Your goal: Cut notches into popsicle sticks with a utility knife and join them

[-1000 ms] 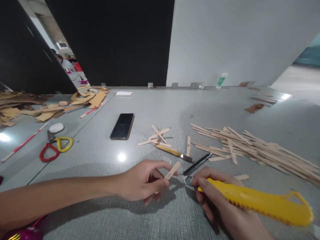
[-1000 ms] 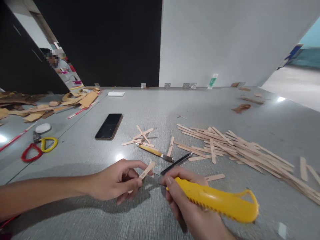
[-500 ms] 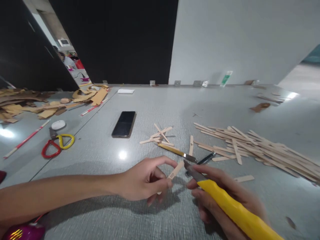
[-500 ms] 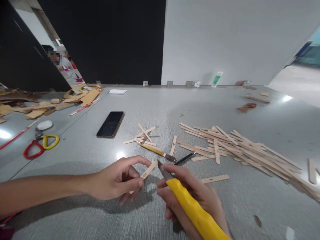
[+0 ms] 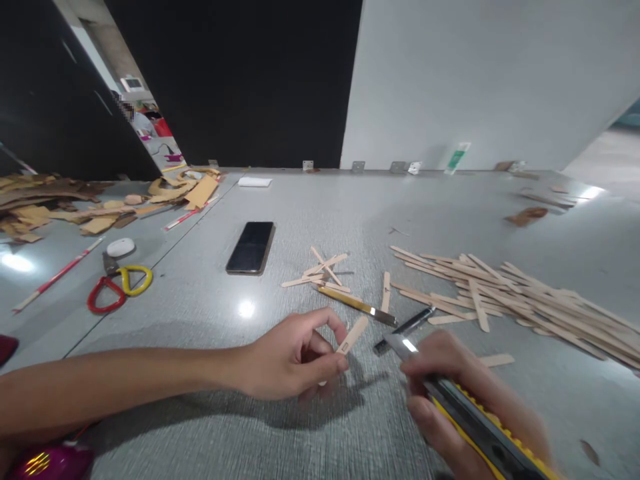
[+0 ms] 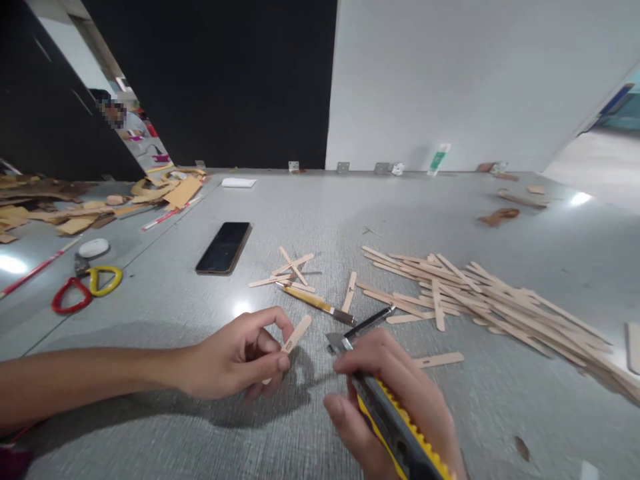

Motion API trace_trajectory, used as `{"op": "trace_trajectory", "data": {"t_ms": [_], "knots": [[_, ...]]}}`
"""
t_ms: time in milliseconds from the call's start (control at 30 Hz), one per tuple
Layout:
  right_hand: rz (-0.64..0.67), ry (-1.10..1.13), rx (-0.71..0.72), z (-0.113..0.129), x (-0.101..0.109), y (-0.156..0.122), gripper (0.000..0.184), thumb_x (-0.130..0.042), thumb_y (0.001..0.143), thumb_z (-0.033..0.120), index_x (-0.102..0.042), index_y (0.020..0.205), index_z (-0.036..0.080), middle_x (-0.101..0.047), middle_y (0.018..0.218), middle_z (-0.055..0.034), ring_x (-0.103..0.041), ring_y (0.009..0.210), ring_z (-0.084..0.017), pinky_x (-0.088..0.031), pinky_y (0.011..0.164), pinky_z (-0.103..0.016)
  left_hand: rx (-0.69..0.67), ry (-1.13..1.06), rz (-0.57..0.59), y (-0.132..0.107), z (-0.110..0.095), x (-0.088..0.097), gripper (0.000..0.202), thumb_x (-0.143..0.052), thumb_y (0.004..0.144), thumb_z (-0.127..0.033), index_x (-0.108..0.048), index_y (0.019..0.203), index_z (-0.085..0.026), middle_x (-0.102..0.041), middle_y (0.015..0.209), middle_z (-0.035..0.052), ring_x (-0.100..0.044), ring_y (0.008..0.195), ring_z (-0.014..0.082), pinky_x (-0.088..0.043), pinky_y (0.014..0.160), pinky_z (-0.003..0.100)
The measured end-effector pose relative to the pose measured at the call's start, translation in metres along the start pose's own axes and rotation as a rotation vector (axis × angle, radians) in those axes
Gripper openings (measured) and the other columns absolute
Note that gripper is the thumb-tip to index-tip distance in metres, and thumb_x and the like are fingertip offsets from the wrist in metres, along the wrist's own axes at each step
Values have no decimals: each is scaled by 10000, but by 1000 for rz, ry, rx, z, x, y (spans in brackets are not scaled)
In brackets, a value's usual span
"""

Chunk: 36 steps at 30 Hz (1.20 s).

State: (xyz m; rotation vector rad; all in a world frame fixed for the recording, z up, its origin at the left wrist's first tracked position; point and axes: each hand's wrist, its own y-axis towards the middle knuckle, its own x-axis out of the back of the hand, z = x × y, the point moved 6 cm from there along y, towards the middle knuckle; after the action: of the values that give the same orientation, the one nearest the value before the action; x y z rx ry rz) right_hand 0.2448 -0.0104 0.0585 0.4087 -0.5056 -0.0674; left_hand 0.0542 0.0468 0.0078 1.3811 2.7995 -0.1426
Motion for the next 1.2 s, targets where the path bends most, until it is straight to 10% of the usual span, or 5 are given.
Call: {"op": "trace_trajectory", "data": {"t_ms": [200,1000,1200], "knots": [[21,106,-231,-16,-12,-15,207,-615,1029,397,-750,1148,296,-763,656,10,-669,420,-146,-548,412,-218,34,26,24,-1,1,-1,310,-614,1058,-476,-436,1066,-222,-616,679,-72,-515,432,55,-418,417,121],[220,154,-31,-5,-28,-13,182,-623,1012,201,-675,1120,338,-833,764,45,-789,547,-152,-659,565,-191,9,24,214,-2,-8,-14,255,-560,1101,-437,-413,1164,-238,-687,729,-27,-486,442,53,-398,398,109],[85,242,-215,-5,-31,-13,108,-632,1029,320,-730,1003,286,-792,664,10,-745,481,-150,-629,496,-200,-6,-12,215,-1,-7,-18,261,-583,1095,-422,-409,1140,-233,-675,705,-24,-493,486,54,-379,418,86]]}}
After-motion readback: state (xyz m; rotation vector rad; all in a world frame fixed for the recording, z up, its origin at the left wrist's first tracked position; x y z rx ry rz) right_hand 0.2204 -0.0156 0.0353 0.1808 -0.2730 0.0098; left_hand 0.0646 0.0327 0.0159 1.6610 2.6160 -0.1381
